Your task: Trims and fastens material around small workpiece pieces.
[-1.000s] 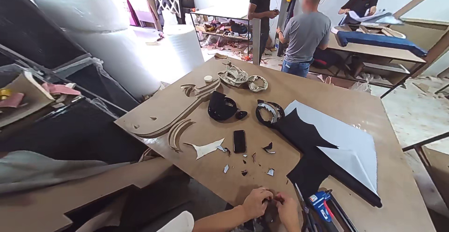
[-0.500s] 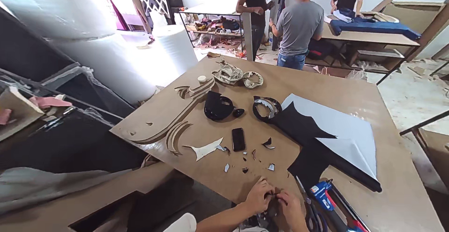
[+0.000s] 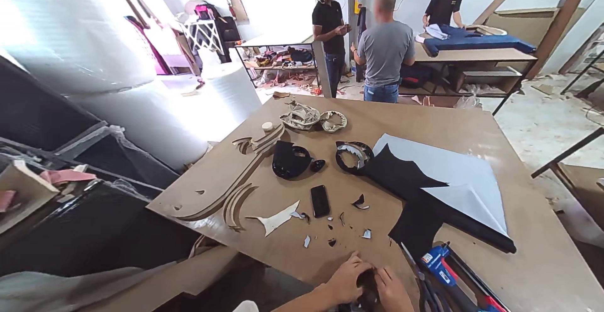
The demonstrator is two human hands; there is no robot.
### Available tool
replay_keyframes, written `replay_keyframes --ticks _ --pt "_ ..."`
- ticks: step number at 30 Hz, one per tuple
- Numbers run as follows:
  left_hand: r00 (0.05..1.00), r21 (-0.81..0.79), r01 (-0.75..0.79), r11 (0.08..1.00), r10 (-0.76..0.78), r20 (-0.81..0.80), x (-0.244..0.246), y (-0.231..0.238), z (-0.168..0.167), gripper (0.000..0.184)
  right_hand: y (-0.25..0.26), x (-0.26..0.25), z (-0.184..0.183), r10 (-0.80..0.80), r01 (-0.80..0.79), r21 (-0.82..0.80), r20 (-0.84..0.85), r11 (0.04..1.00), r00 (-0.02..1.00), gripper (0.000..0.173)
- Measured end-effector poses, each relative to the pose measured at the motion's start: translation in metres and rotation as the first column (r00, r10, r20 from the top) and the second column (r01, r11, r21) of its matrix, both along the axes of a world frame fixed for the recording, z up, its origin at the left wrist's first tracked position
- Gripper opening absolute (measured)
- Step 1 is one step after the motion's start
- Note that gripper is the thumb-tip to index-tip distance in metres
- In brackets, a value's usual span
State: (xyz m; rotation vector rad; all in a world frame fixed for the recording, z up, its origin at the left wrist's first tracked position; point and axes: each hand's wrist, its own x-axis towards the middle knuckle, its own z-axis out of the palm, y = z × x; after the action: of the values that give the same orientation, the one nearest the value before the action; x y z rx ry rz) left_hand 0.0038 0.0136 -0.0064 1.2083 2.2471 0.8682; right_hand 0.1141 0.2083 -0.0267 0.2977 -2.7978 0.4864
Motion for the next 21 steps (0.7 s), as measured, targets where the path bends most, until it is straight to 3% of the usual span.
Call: replay_keyframes --ticks 3,6,10,13,16,21 --pt "0.999 0.019 -0.049 0.999 0.049 -0.002 0.001 0.004 -0.003 0.043 -0.002 0.001 0.003 0.029 -0.020 0.117 -0.070 0.993 0.997 0.014" --pt "0.999 0.086 -0.043 0.995 0.045 -0.013 0.003 0.007 -0.011 0.037 -0.006 -0.002 0.009 -0.040 0.048 0.196 -0.043 0.979 0.998 0.018" --pt "0.997 0.171 -0.054 0.984 0.062 -0.045 0.005 0.008 -0.016 0.040 -0.017 -0.015 0.027 -0.161 0.114 0.216 0.217 0.970 0.963 0.016" --pt "0.991 0.060 -0.122 0.991 0.118 0.056 0.006 0.011 -0.009 0.049 -0.016 -0.027 0.034 -0.174 0.100 0.193 0.416 0.976 0.893 0.020" --pt "0.987 0.011 -0.140 0.990 0.139 0.083 0.005 0.015 -0.006 0.048 0.000 -0.035 0.034 -0.086 0.032 0.114 0.511 0.993 0.856 0.023" --pt "0.986 0.018 -0.151 0.988 0.149 0.080 0.003 0.020 -0.010 0.049 0.029 -0.047 0.019 0.174 -0.125 -0.139 0.439 0.982 0.881 0.013"
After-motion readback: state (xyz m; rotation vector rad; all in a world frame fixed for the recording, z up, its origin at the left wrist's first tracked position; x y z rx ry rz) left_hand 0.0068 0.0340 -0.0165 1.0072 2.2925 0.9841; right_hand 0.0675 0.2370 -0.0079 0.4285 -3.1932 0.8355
